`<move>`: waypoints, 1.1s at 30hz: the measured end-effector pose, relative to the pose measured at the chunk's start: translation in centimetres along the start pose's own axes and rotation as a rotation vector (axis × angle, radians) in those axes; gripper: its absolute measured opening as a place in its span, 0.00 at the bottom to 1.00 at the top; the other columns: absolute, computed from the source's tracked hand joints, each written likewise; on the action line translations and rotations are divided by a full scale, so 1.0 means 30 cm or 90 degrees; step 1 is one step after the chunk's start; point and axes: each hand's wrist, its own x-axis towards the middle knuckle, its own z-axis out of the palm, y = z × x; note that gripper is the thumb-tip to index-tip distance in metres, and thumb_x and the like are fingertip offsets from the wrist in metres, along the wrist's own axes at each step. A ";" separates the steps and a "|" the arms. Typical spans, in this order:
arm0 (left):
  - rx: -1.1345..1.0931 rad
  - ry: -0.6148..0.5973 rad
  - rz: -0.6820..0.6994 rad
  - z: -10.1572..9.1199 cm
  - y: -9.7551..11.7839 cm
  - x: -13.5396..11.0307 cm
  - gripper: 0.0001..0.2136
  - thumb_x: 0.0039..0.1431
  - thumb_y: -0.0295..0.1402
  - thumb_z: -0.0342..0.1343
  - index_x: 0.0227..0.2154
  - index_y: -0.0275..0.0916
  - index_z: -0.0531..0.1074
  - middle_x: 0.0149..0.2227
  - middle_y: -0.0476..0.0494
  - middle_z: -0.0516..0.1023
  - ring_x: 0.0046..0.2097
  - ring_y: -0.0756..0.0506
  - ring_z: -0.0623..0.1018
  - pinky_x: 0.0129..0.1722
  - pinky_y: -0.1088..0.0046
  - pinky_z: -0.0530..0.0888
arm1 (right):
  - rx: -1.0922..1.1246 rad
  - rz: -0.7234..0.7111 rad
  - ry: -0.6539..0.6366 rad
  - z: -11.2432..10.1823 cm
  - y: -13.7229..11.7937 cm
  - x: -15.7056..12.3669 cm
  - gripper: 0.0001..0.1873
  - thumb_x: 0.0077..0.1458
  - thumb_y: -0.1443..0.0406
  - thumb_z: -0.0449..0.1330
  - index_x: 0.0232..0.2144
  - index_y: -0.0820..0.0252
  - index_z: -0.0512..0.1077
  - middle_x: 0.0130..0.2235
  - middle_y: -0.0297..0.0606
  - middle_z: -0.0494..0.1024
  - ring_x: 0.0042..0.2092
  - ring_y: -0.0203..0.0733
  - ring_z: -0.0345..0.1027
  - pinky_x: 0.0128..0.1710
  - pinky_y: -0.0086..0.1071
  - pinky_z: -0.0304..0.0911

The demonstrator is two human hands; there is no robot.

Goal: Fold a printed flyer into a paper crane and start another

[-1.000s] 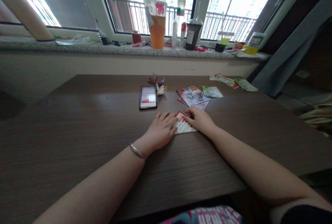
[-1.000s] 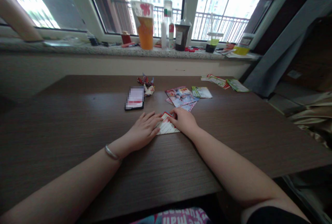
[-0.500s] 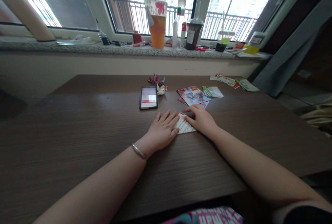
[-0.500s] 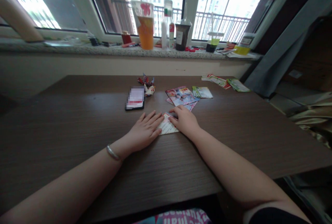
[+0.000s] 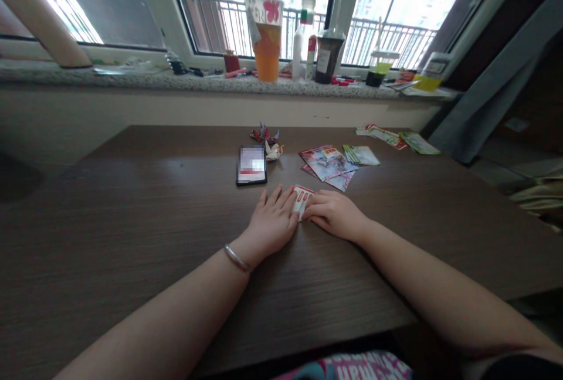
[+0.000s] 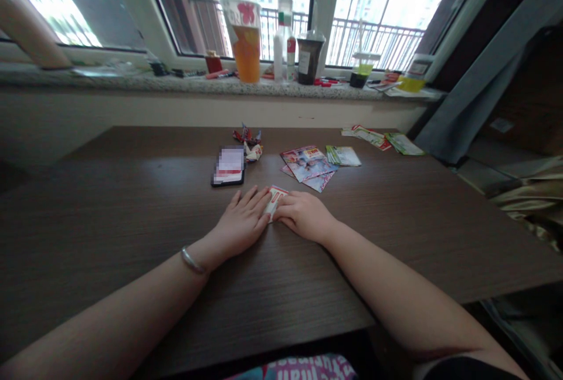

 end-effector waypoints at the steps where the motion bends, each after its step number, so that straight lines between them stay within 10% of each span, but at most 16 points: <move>1: 0.002 0.000 0.003 0.003 -0.002 0.001 0.26 0.67 0.40 0.36 0.66 0.37 0.50 0.68 0.44 0.50 0.69 0.38 0.48 0.65 0.49 0.49 | 0.004 0.001 0.003 0.003 -0.001 0.001 0.10 0.61 0.65 0.55 0.35 0.55 0.78 0.39 0.37 0.79 0.40 0.41 0.67 0.43 0.33 0.62; 33: -0.032 -0.038 0.051 -0.005 -0.007 0.009 0.26 0.67 0.43 0.36 0.66 0.45 0.49 0.69 0.49 0.46 0.69 0.38 0.48 0.64 0.47 0.50 | -0.037 0.122 -0.121 -0.067 -0.011 -0.021 0.10 0.55 0.69 0.57 0.33 0.54 0.79 0.40 0.37 0.78 0.42 0.41 0.70 0.43 0.33 0.63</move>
